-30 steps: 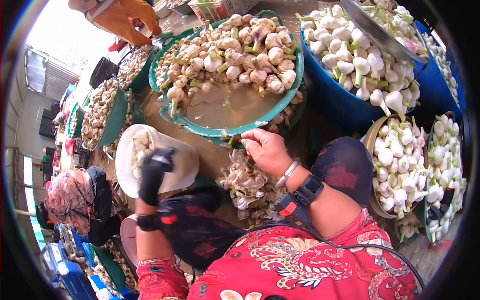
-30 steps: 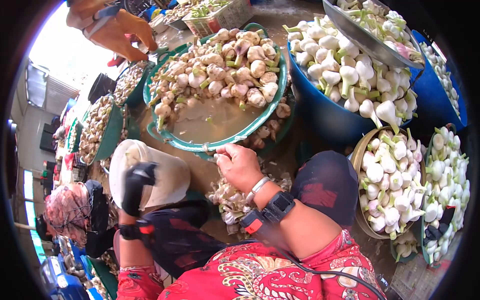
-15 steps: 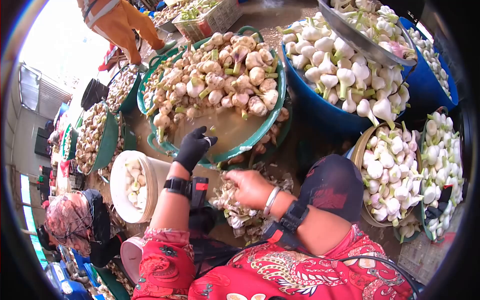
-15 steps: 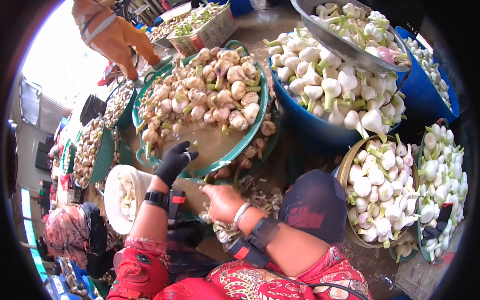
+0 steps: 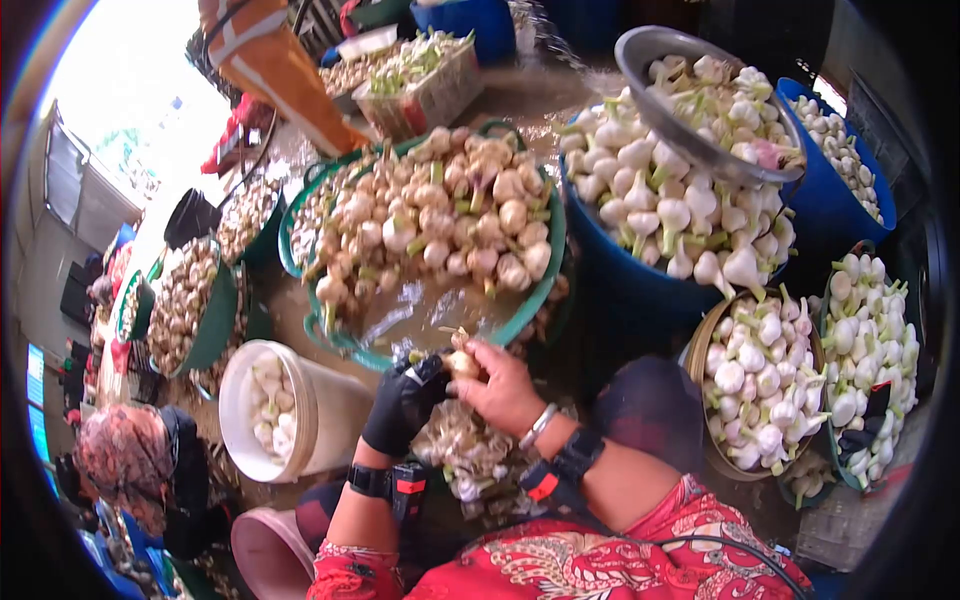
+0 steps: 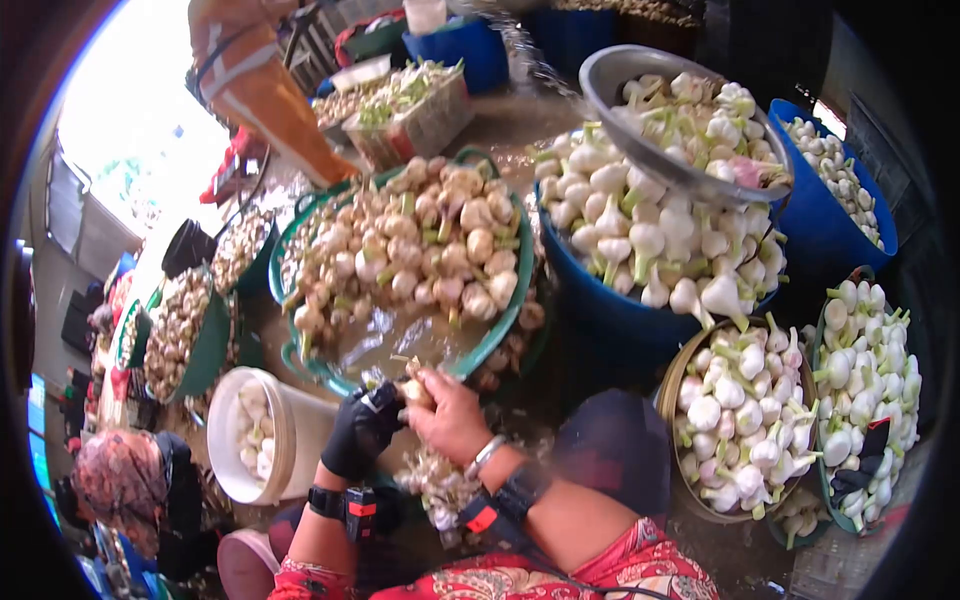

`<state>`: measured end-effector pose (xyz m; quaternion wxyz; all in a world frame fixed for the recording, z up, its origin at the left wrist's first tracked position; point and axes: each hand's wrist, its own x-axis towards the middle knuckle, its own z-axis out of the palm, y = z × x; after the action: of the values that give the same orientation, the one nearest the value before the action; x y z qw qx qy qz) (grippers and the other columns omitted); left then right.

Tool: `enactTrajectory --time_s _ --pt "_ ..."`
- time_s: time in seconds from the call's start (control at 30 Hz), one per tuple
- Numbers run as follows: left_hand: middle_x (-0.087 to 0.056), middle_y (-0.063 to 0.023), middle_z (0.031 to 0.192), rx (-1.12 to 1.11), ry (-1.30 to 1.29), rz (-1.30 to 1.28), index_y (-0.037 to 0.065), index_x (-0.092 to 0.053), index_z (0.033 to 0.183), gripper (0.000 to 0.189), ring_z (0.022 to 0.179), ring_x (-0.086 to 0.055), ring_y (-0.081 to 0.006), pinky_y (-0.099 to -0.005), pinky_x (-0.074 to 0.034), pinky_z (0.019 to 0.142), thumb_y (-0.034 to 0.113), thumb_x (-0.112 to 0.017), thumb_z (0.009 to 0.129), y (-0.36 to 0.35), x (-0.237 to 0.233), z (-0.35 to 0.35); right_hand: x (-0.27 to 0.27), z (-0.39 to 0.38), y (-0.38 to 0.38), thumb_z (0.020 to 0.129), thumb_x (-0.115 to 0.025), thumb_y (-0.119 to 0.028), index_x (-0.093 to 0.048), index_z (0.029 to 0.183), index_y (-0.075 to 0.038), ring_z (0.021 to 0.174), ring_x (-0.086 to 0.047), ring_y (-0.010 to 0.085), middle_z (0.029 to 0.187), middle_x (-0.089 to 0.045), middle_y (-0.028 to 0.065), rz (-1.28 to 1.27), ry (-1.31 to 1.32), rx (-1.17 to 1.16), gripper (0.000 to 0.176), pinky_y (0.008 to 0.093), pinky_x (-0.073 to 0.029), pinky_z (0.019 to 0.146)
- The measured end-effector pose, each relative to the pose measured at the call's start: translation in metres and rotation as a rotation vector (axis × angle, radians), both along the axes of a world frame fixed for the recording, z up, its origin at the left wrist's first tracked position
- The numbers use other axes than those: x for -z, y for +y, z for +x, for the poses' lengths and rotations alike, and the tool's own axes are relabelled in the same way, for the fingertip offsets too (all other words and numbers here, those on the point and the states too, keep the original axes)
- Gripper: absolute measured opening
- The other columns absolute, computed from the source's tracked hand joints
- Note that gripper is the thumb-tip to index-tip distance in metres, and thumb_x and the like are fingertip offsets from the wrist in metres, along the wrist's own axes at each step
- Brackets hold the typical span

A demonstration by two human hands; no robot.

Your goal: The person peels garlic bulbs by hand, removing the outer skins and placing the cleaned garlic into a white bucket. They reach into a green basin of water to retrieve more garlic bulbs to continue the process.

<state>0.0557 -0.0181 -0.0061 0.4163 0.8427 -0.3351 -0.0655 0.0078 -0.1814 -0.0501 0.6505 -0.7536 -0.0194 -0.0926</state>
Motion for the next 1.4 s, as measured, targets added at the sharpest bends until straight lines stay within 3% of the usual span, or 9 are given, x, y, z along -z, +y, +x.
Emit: enactTrajectory --time_s 0.2,0.3,0.37,0.43,0.73,0.9,1.0,1.07,1.4 --pt "-0.065 -0.0156 0.087 -0.107 -0.269 -0.034 0.001 -0.061 0.103 0.023 0.076 -0.064 -0.0296 -0.0347 -0.052 0.068 0.004 -0.061 0.080 0.006 0.004 -0.030 -0.005 -0.012 0.007 0.073 -0.071 0.007 -0.049 0.125 0.001 0.094 -0.059 0.0101 0.108 -0.061 0.0040 0.532 0.144 -0.183 0.057 0.0257 -0.051 0.080" --pt "-0.063 -0.0115 0.089 -0.223 0.662 -0.632 -0.001 -0.060 0.102 0.016 0.078 -0.065 -0.0206 -0.0289 -0.054 0.068 0.007 -0.057 0.088 0.012 0.015 -0.036 -0.016 -0.015 0.001 0.076 -0.071 0.000 -0.053 0.118 0.002 0.084 -0.060 0.0100 0.098 -0.061 0.0032 0.716 0.253 -0.198 0.045 0.0247 -0.052 0.075" --pt "-0.063 -0.0100 0.090 -0.126 0.217 -0.303 -0.002 -0.060 0.102 0.016 0.079 -0.065 -0.0192 -0.0292 -0.054 0.068 0.009 -0.056 0.090 0.015 0.005 -0.035 -0.020 -0.016 -0.003 0.079 -0.069 -0.002 -0.055 0.113 0.003 0.076 -0.058 0.0086 0.091 -0.060 0.0033 0.845 0.361 -0.199 0.037 0.0227 -0.051 0.067" --pt "-0.063 -0.0085 0.091 -0.028 -0.226 0.035 -0.002 -0.060 0.101 0.017 0.080 -0.065 -0.0179 -0.0294 -0.054 0.067 0.011 -0.054 0.093 0.016 -0.003 -0.038 -0.018 -0.016 -0.002 0.079 -0.069 -0.003 -0.054 0.114 0.003 0.076 -0.058 0.0087 0.091 -0.060 0.0032 0.837 0.352 -0.205 0.038 0.0227 -0.051 0.067" --pt "-0.064 -0.0098 0.098 -0.273 0.847 -0.701 -0.004 -0.057 0.114 0.027 0.084 -0.064 -0.0166 -0.0299 -0.054 0.073 0.013 -0.053 0.093 0.001 0.000 -0.040 -0.009 -0.016 -0.002 0.087 -0.063 -0.011 -0.050 0.122 -0.001 0.082 -0.059 0.0096 0.098 -0.059 0.0028 0.818 0.342 -0.262 0.038 0.0239 -0.052 0.068" --pt "-0.064 -0.0106 0.098 -0.259 0.877 -0.761 -0.005 -0.057 0.111 0.025 0.081 -0.064 -0.0181 -0.0308 -0.054 0.072 0.012 -0.054 0.092 0.005 -0.004 -0.042 -0.004 -0.015 -0.005 0.091 -0.060 -0.015 -0.048 0.122 -0.002 0.078 -0.059 0.0096 0.095 -0.059 0.0020 0.928 0.437 -0.311 0.036 0.0232 -0.050 0.066" --pt "-0.064 -0.0084 0.087 -0.065 -0.150 0.096 -0.004 -0.057 0.104 0.022 0.078 -0.064 -0.0198 -0.0328 -0.054 0.073 0.014 -0.051 0.092 0.011 -0.001 -0.040 -0.004 -0.015 -0.003 0.091 -0.060 -0.016 -0.048 0.123 -0.001 0.078 -0.058 0.0088 0.093 -0.059 0.0011 0.856 0.385 -0.284 0.037 0.0228 -0.050 0.066" --pt "-0.065 -0.0082 0.086 -0.355 0.672 -0.707 -0.003 -0.059 0.103 0.022 0.076 -0.063 -0.0187 -0.0318 -0.053 0.071 0.012 -0.054 0.088 -0.001 -0.002 -0.050 -0.012 -0.017 0.000 0.092 -0.059 -0.017 -0.046 0.126 -0.001 0.078 -0.058 0.0078 0.091 -0.059 0.0001 0.794 0.352 -0.221 0.040 0.0219 -0.049 0.066" --pt "-0.066 -0.0078 0.088 -0.342 0.553 -0.320 -0.003 -0.062 0.102 0.023 0.074 -0.063 -0.0154 -0.0274 -0.051 0.067 0.009 -0.056 0.083 0.014 0.020 -0.051 0.001 -0.018 -0.005 0.096 -0.041 -0.034 -0.054 0.106 -0.006 0.052 -0.045 0.0069 0.068 -0.053 0.0002 0.874 0.561 -0.474 0.032 0.0208 -0.033 0.042"
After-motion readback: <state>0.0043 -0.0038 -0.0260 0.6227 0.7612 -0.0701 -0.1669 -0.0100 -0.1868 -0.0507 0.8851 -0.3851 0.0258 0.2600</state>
